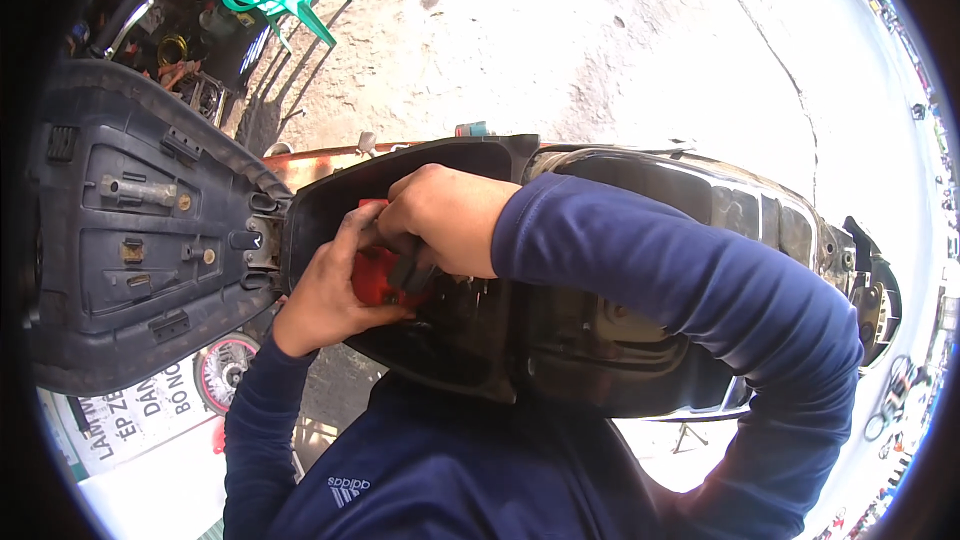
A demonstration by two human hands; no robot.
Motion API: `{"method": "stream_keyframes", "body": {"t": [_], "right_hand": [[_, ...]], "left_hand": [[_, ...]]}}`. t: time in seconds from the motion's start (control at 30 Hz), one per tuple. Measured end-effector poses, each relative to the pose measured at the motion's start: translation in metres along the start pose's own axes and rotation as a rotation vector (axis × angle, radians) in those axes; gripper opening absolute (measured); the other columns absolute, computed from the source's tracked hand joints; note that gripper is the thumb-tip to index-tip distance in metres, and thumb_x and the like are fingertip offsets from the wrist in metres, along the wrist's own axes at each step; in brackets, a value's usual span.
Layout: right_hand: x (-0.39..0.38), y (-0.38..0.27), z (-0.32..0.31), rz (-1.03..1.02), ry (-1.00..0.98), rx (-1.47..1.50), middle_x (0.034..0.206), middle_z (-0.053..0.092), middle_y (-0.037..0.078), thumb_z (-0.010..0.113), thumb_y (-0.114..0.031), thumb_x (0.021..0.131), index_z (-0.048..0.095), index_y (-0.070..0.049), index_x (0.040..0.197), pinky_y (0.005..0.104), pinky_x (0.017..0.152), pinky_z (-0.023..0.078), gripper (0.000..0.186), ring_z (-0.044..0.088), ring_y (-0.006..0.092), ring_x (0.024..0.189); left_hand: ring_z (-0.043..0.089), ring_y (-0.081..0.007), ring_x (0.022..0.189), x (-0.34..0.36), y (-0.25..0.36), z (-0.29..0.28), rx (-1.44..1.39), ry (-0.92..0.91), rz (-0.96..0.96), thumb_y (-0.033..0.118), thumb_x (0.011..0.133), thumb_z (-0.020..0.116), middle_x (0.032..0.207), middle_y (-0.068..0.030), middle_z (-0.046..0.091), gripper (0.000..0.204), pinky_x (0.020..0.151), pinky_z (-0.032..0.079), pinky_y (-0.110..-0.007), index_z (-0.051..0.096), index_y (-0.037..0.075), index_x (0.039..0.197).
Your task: Connecting or replacing a battery on a motorcycle under the seat area.
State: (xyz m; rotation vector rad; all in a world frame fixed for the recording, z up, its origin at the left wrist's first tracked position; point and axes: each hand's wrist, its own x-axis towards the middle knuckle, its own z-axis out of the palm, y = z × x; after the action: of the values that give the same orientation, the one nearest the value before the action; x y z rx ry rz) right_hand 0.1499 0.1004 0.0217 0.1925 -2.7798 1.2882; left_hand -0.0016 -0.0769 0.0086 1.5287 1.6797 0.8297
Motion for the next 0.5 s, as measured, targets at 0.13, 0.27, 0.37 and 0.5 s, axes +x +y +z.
{"method": "stream_keyframes", "body": {"t": [0.13,0.27,0.37,0.5], "right_hand": [[-0.001,-0.010,-0.015,0.177,-0.023,-0.294,0.092,0.067,0.017,0.076,-0.006,0.071,0.072,-0.004,0.095,0.0402,0.081,0.055,0.024,0.067,0.0354,0.093],[0.008,-0.023,-0.027,0.481,-0.345,-0.395,0.087,0.072,0.019,0.072,-0.008,0.075,0.074,-0.004,0.089,0.0412,0.076,0.057,0.015,0.070,0.0360,0.084],[0.009,-0.010,-0.012,0.447,-0.509,-0.440,0.089,0.073,0.017,0.072,-0.012,0.075,0.074,-0.004,0.090,0.0408,0.073,0.057,0.017,0.072,0.0340,0.086],[0.017,-0.002,0.006,0.495,-0.763,-0.495,0.087,0.074,0.014,0.069,-0.016,0.077,0.075,-0.006,0.090,0.0404,0.071,0.057,0.017,0.072,0.0306,0.087]], "left_hand": [[0.062,-0.0362,0.111,0.001,-0.016,0.005,0.209,0.088,0.246,0.007,0.062,0.087,0.125,-0.0203,0.060,0.088,0.094,0.049,-0.045,0.045,0.002,0.140],[0.058,-0.0357,0.115,0.011,-0.007,0.000,0.501,-0.150,0.468,0.006,0.060,0.081,0.126,-0.0167,0.059,0.082,0.094,0.046,-0.046,0.049,0.004,0.135],[0.057,-0.0337,0.115,0.013,-0.009,-0.003,0.491,-0.182,0.478,0.010,0.060,0.081,0.125,-0.0138,0.059,0.077,0.095,0.044,-0.045,0.052,0.005,0.132],[0.055,-0.0300,0.116,0.023,0.003,-0.014,0.412,-0.230,0.200,0.015,0.061,0.083,0.124,-0.0111,0.060,0.070,0.091,0.043,-0.043,0.058,0.006,0.125]]}}
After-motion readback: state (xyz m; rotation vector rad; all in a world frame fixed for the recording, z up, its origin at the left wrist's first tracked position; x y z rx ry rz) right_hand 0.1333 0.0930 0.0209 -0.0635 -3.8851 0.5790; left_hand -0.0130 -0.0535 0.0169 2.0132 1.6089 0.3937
